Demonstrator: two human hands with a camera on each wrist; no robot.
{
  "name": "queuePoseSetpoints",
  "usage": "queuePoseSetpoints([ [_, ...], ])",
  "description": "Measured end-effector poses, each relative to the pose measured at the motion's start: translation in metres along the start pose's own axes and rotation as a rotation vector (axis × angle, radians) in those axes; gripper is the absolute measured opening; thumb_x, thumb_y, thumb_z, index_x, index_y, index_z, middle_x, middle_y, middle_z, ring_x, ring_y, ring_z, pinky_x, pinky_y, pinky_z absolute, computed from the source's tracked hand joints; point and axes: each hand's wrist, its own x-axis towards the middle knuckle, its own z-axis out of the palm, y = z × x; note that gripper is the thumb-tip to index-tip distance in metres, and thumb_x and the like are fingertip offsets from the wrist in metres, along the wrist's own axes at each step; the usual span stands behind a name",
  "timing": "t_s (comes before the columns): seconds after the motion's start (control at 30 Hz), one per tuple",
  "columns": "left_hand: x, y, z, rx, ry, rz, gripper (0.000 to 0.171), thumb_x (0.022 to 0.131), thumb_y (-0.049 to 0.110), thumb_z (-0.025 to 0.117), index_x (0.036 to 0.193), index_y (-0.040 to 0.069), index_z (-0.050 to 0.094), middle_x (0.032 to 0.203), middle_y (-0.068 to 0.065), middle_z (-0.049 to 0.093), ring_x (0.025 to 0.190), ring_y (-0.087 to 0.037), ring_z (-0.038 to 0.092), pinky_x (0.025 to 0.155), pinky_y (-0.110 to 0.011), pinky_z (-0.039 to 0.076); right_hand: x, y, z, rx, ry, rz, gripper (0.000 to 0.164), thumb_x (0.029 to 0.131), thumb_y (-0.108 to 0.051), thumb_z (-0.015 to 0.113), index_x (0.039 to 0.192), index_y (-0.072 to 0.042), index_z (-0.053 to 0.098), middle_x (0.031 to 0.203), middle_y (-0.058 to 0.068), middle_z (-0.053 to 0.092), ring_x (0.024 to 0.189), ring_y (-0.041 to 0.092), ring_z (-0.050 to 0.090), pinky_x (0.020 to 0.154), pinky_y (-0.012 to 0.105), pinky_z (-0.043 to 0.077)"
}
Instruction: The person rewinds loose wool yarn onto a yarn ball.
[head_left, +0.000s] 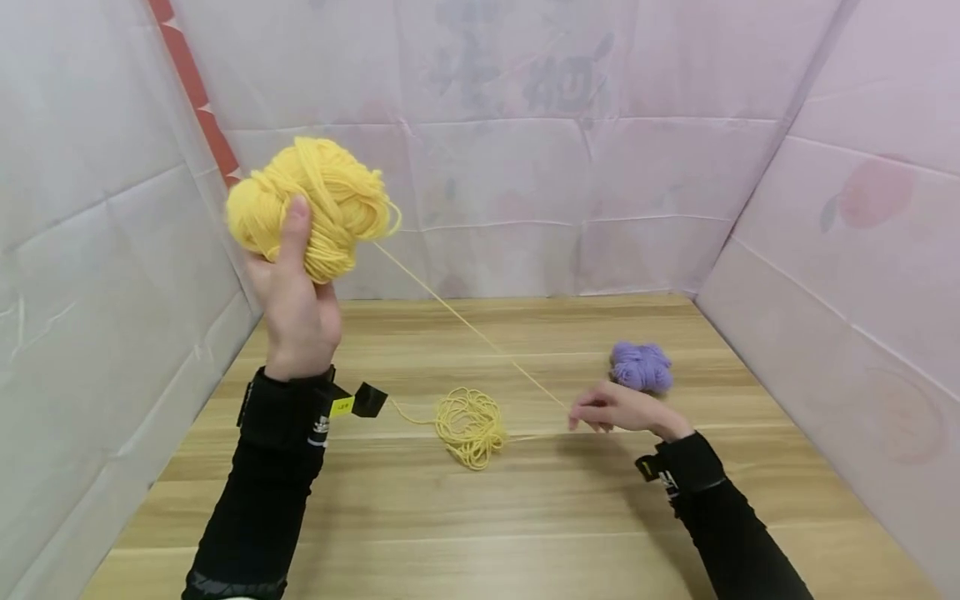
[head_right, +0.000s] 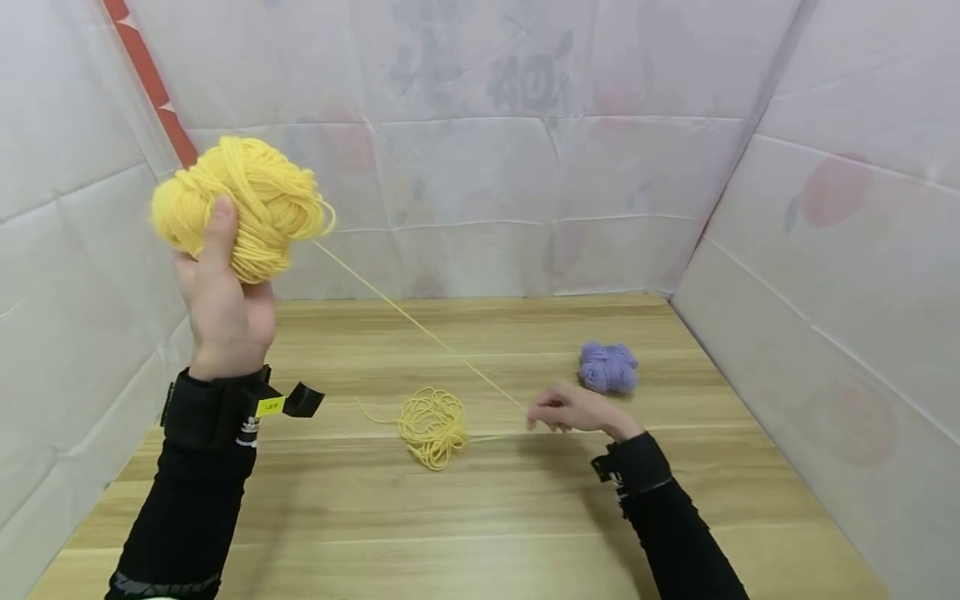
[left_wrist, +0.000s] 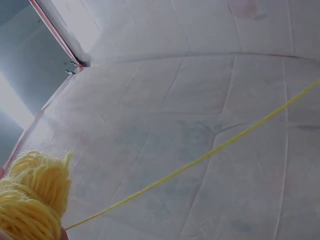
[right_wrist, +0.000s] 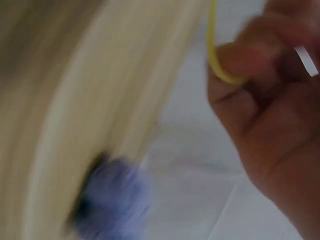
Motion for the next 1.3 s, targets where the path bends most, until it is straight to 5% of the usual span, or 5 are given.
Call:
queuePoseSetpoints([
  [0.3,-0.013,-0.026,-0.005,0.117,-0.115,-0.062,0.04,0.087,-0.002,0.065,0.123,0.008,0.049,0.112,-0.011,0.058,0.101,-0.023,0.062,0.082,-0.031,0.057,-0.022,0.004,-0.016,-0.201,0.095,0.113,0.034,0.094,-0.01,0.059,0.125,0.004,0.06,0.123,0.022,0.064,0.091,0.022,0.064,0.086,0.039,0.054],
  [0.6,-0.044,-0.063,0.004,0.261,-0.217,-0.213,0.047,0.09,0.004,0.064,0.129,0.011,0.039,0.119,-0.007,0.057,0.108,-0.02,0.061,0.092,-0.033,0.055,0.081,-0.112,-0.007,0.351,0.285,-0.134,0.071,0.095,-0.018,0.06,0.153,-0.029,0.021,0.159,-0.001,0.028,0.145,0.022,0.03,0.117,0.051,0.027],
  [0.93,-0.062,-0.083,-0.008,0.283,-0.162,-0.296,0.053,0.09,0.007,0.065,0.127,0.016,0.028,0.131,-0.006,0.047,0.118,-0.02,0.054,0.099,-0.032,0.051,0.116,-0.13,0.026,0.695,0.351,-0.299,0.029,0.099,-0.011,0.052,0.128,-0.009,0.05,0.109,0.004,0.063,0.099,0.016,0.061,0.095,0.032,0.05],
  [1.1,-0.064,-0.092,-0.018,0.248,-0.175,-0.228,0.059,0.093,0.008,0.062,0.139,0.018,0.027,0.135,-0.006,0.045,0.121,-0.02,0.052,0.1,-0.031,0.05,0.109,-0.127,0.034,0.754,0.41,-0.315,0.013,0.104,-0.018,0.043,0.101,-0.009,0.051,0.072,-0.001,0.048,0.061,0.013,0.042,0.058,0.025,0.038],
  [1.3,-0.066,-0.101,-0.027,0.238,-0.149,-0.182,0.054,0.095,0.011,0.06,0.137,0.017,0.028,0.129,-0.005,0.046,0.115,-0.02,0.053,0.09,-0.028,0.053,0.106,-0.122,0.04,0.636,0.527,-0.289,0.025,0.104,-0.019,0.042,0.11,0.002,0.054,0.062,-0.002,0.035,0.052,0.01,0.028,0.051,0.029,0.023],
])
